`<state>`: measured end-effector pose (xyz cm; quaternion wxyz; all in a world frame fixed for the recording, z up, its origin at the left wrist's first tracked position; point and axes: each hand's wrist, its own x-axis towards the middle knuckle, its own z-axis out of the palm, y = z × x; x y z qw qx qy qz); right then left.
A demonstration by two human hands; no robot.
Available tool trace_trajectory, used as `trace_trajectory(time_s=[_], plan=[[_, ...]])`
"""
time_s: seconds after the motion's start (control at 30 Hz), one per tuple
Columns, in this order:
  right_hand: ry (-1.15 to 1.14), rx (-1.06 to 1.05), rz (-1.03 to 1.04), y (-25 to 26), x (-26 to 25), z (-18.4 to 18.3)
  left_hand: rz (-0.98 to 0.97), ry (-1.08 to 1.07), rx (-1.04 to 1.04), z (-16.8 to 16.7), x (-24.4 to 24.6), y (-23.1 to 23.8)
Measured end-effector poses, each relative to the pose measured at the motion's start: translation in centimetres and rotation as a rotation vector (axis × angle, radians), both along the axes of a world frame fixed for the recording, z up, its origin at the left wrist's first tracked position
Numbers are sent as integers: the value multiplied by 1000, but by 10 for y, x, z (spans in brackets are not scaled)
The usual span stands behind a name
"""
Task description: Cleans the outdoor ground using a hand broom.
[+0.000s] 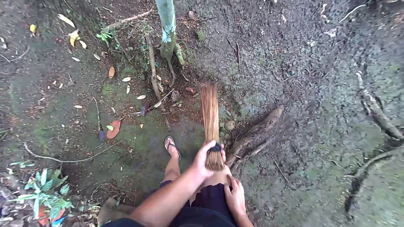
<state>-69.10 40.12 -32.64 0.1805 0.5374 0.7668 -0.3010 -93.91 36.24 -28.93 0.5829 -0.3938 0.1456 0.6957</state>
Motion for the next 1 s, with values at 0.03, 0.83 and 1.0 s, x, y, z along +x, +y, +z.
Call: trace_trajectory(time_s=[0.03, 0.83, 1.0], plan=[[-1, 9, 1, -1, 2, -1, -13, -3, 10, -19, -21, 15], [25, 43, 71, 25, -1, -12, 280, 199, -500, -89, -24, -60], [27, 44, 97, 27, 0, -13, 293, 193, -419, -9, 1, -55]])
